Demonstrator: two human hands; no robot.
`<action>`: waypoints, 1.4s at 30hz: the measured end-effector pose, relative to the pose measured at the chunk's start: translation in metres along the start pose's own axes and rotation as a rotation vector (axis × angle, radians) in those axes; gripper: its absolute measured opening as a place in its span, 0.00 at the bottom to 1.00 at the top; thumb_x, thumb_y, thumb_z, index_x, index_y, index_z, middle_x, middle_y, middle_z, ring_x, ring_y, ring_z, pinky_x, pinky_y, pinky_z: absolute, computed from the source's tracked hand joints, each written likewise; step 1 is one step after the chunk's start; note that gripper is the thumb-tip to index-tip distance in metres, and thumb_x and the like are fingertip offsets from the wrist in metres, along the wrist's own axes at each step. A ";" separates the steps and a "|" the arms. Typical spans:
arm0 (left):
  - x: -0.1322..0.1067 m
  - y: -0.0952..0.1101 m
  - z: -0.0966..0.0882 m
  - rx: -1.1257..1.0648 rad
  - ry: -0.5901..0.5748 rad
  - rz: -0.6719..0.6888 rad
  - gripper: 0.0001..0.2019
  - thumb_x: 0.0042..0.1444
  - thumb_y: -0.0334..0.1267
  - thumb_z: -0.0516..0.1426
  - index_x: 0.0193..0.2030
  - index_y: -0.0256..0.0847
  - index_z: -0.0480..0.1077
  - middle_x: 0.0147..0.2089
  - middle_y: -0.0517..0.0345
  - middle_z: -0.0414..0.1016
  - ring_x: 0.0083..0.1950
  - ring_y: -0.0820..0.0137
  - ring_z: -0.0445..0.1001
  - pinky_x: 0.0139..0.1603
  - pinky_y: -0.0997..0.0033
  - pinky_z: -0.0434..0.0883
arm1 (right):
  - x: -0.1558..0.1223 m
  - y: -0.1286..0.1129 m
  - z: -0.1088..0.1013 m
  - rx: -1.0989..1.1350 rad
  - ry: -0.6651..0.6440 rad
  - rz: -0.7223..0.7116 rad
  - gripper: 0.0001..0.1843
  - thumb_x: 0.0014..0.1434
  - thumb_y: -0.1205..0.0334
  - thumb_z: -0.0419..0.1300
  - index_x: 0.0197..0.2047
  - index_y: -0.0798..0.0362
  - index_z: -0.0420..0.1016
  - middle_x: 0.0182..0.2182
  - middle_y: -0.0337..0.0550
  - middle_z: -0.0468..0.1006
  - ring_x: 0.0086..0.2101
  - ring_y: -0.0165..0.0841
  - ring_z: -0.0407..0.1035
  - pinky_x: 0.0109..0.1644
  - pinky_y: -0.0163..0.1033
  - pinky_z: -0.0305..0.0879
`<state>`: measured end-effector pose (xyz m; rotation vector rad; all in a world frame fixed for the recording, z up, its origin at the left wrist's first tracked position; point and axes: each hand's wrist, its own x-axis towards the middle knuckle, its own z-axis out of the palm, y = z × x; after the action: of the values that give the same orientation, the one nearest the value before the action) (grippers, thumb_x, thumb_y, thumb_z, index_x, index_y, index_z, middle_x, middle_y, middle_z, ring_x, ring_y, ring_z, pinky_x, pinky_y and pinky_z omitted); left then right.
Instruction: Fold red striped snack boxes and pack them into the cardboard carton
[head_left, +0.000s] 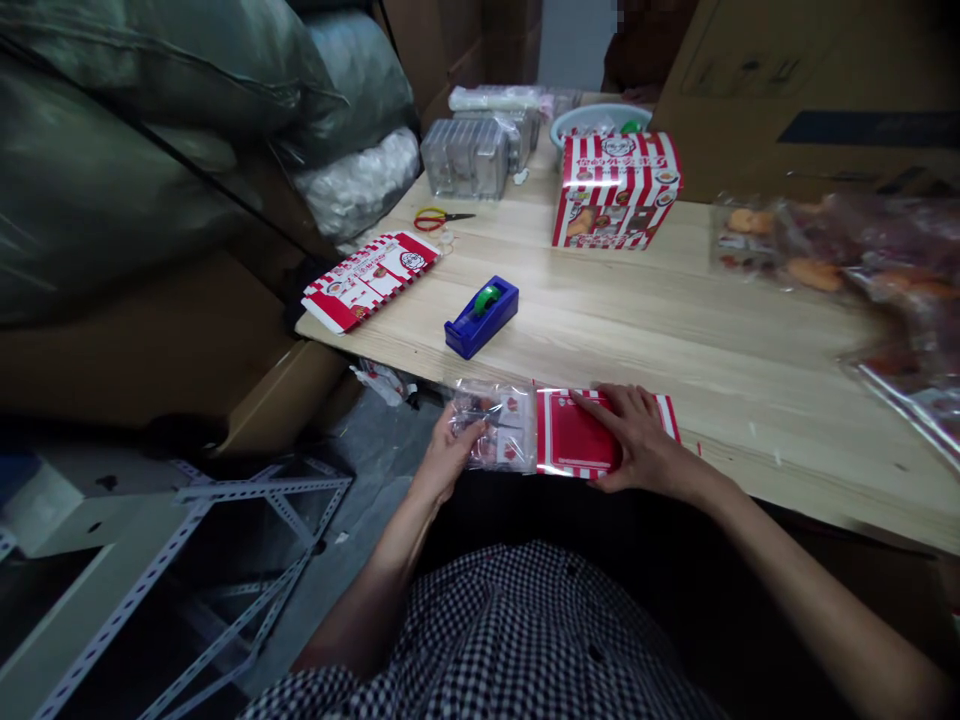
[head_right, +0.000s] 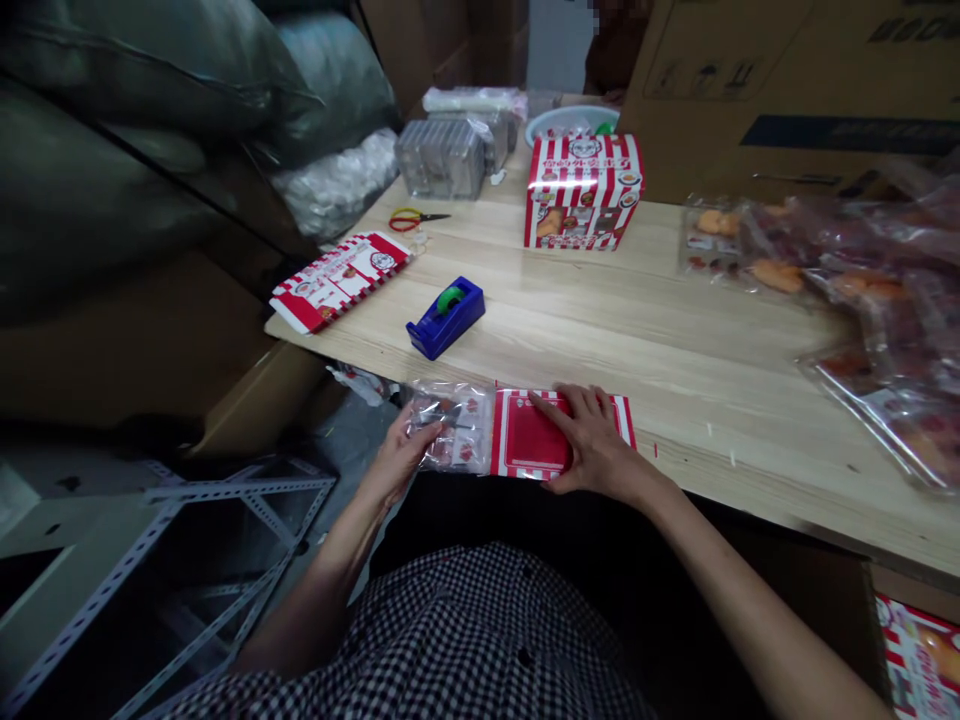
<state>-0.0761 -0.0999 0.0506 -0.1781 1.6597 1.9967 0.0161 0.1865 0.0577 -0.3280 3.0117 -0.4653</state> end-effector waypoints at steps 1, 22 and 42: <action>0.002 -0.001 0.002 0.010 -0.030 -0.002 0.25 0.47 0.43 0.68 0.51 0.41 0.71 0.46 0.53 0.79 0.35 0.70 0.77 0.32 0.71 0.76 | 0.000 0.000 0.000 0.004 -0.004 -0.006 0.59 0.43 0.47 0.70 0.74 0.43 0.47 0.64 0.57 0.55 0.64 0.60 0.49 0.68 0.67 0.38; -0.020 0.047 0.009 0.576 0.125 0.483 0.19 0.61 0.43 0.60 0.58 0.42 0.74 0.50 0.50 0.80 0.45 0.61 0.78 0.48 0.65 0.73 | -0.008 -0.054 -0.009 0.113 0.210 0.107 0.62 0.46 0.47 0.71 0.75 0.34 0.37 0.66 0.53 0.52 0.64 0.61 0.50 0.69 0.70 0.35; -0.048 0.068 0.051 0.581 -0.330 0.812 0.29 0.62 0.39 0.60 0.70 0.53 0.61 0.72 0.52 0.61 0.75 0.56 0.53 0.74 0.46 0.47 | -0.038 -0.114 0.018 0.393 0.732 0.550 0.70 0.42 0.44 0.74 0.76 0.42 0.33 0.63 0.54 0.50 0.62 0.56 0.53 0.63 0.65 0.56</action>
<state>-0.0562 -0.0734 0.1427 1.1254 2.1829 1.7650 0.0776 0.0841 0.0774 0.8504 3.2999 -1.3034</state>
